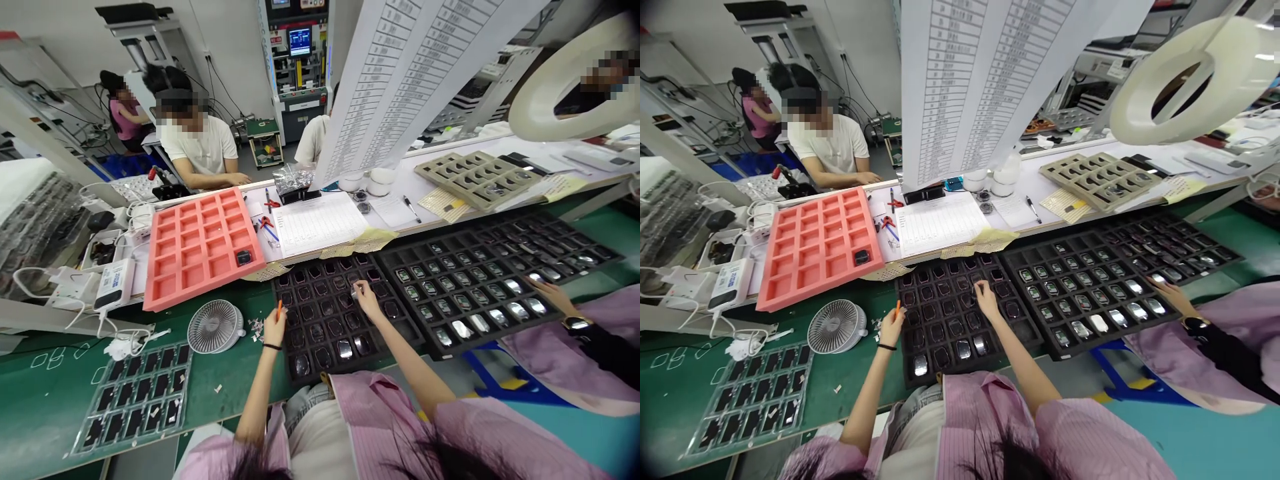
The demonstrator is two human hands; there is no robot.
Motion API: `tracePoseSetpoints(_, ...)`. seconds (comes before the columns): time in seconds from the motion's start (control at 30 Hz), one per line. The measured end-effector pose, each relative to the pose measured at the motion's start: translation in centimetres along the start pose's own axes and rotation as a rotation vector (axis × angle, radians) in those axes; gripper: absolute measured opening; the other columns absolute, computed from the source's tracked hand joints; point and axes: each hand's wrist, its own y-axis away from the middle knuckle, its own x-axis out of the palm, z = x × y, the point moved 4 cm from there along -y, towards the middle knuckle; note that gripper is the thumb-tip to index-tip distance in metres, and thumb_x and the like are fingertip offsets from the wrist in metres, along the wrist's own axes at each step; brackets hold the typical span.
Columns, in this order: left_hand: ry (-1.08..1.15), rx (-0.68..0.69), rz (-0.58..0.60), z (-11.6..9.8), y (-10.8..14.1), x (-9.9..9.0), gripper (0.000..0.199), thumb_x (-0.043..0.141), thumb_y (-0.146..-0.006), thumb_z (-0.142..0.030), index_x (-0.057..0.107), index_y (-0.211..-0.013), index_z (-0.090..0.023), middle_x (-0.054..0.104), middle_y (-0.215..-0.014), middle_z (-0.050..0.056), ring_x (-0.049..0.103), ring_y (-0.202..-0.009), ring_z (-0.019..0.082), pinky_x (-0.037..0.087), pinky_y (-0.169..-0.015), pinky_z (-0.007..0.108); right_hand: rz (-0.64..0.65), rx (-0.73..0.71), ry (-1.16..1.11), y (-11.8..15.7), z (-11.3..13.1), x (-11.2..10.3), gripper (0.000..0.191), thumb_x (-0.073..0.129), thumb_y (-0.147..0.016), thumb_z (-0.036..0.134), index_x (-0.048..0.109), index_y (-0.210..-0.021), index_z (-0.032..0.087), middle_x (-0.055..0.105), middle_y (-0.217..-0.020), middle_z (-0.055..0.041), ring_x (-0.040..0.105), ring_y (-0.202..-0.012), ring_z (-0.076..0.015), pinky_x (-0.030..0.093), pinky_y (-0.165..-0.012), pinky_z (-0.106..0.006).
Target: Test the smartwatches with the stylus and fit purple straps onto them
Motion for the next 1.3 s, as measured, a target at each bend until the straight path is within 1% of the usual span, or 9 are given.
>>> tracePoseSetpoints(0.2, -0.196, -0.190, -0.061, 5.8, -0.7, -2.2, 0.026, 0.050, -0.085, -0.027, 0.057, -0.062, -0.019, 0.066, -0.067, 0.007, 0.065, -0.075, 0.025, 0.043, -0.066, 0.029, -0.020, -0.051, 0.271, -2.0, -3.0, -3.3, 0.011, 0.058, -0.075, 0.032, 0.055, -0.071, 0.023, 0.061, -0.078, -0.0047, 0.057, -0.086, -0.0251, 0.042, -0.086, -0.041)
tracePoseSetpoints(0.43, -0.243, -0.269, -0.108, 6.5, -1.0, -2.2, 0.021, 0.048, -0.088, -0.032, 0.060, -0.089, -0.015, 0.071, -0.082, 0.015, 0.068, -0.086, 0.031, 0.047, -0.069, 0.033, -0.265, 0.045, 0.365, -2.6, -3.3, -7.4, 0.021, 0.057, -0.077, 0.037, 0.051, -0.081, 0.018, 0.051, -0.112, -0.0263, 0.040, -0.119, -0.0404, 0.039, -0.087, -0.049)
tracePoseSetpoints(0.57, -0.194, -0.166, -0.097, 4.1, -1.1, -1.3, 0.020, 0.040, -0.091, -0.026, 0.058, -0.091, -0.018, 0.069, -0.078, 0.008, 0.067, -0.079, 0.023, 0.046, -0.066, 0.028, -0.286, 0.075, 0.275, -2.7, -2.6, -8.1, 0.034, 0.069, -0.066, 0.045, 0.046, -0.069, 0.021, 0.057, -0.101, -0.0232, 0.043, -0.114, -0.0419, 0.040, -0.083, -0.047)
tracePoseSetpoints(0.67, -0.006, 0.034, -0.007, 0.3, -0.1, 0.7, 0.020, 0.040, -0.090, -0.029, 0.057, -0.089, -0.019, 0.061, -0.066, 0.000, 0.060, -0.063, 0.016, 0.044, -0.062, 0.024, -0.248, 0.078, 0.130, -1.8, -1.5, -6.9, 0.041, 0.071, -0.062, 0.054, 0.048, -0.072, 0.022, 0.062, -0.085, -0.0134, 0.055, -0.096, -0.0338, 0.043, -0.074, -0.041)
tracePoseSetpoints(0.77, 0.318, 0.259, 0.219, -4.9, 2.3, 3.4, 0.033, 0.044, -0.088, -0.048, 0.058, -0.089, -0.018, 0.047, -0.056, -0.005, 0.047, -0.051, 0.011, 0.037, -0.053, 0.021, -0.144, 0.094, -0.079, -0.1, 0.2, -3.6, 0.047, 0.066, -0.064, 0.061, 0.053, -0.086, 0.022, 0.062, -0.075, -0.0053, 0.059, -0.072, -0.0232, 0.043, -0.058, -0.032)
tracePoseSetpoints(0.83, 0.424, 0.299, 0.420, -7.9, 4.1, 5.1, 0.043, 0.046, -0.083, -0.057, 0.060, -0.088, -0.017, 0.041, -0.052, -0.007, 0.037, -0.045, 0.008, 0.030, -0.047, 0.020, -0.022, 0.120, -0.230, 1.4, 1.6, -0.6, 0.047, 0.065, -0.066, 0.062, 0.056, -0.089, 0.021, 0.061, -0.072, -0.0027, 0.057, -0.061, -0.0182, 0.040, -0.049, -0.028)
tracePoseSetpoints(0.93, 0.490, 0.289, 0.556, -11.1, 6.0, 6.2, 0.050, 0.046, -0.080, -0.064, 0.059, -0.078, -0.016, 0.037, -0.049, -0.008, 0.030, -0.042, 0.006, 0.023, -0.043, 0.019, 0.117, 0.166, -0.426, 3.6, 3.8, 3.2, 0.041, 0.068, -0.068, 0.057, 0.059, -0.086, 0.021, 0.056, -0.062, 0.0025, 0.048, -0.046, -0.0113, 0.035, -0.041, -0.024)
tracePoseSetpoints(1.07, 0.537, 0.261, 0.574, -12.6, 6.7, 5.8, 0.054, 0.047, -0.077, -0.068, 0.056, -0.069, -0.015, 0.034, -0.046, -0.008, 0.027, -0.040, 0.005, 0.019, -0.042, 0.020, 0.209, 0.210, -0.617, 5.5, 6.1, 5.4, 0.033, 0.073, -0.068, 0.048, 0.056, -0.078, 0.022, 0.050, -0.054, 0.0071, 0.038, -0.038, -0.0064, 0.032, -0.036, -0.021)
tracePoseSetpoints(1.3, 0.540, 0.249, 0.566, -12.8, 7.6, 4.7, 0.055, 0.047, -0.075, -0.070, 0.055, -0.067, -0.015, 0.034, -0.045, -0.008, 0.027, -0.040, 0.005, 0.018, -0.041, 0.020, 0.222, 0.240, -0.767, 6.6, 7.8, 5.5, 0.031, 0.076, -0.067, 0.042, 0.053, -0.074, 0.021, 0.051, -0.054, 0.0085, 0.035, -0.035, -0.0041, 0.032, -0.034, -0.019)
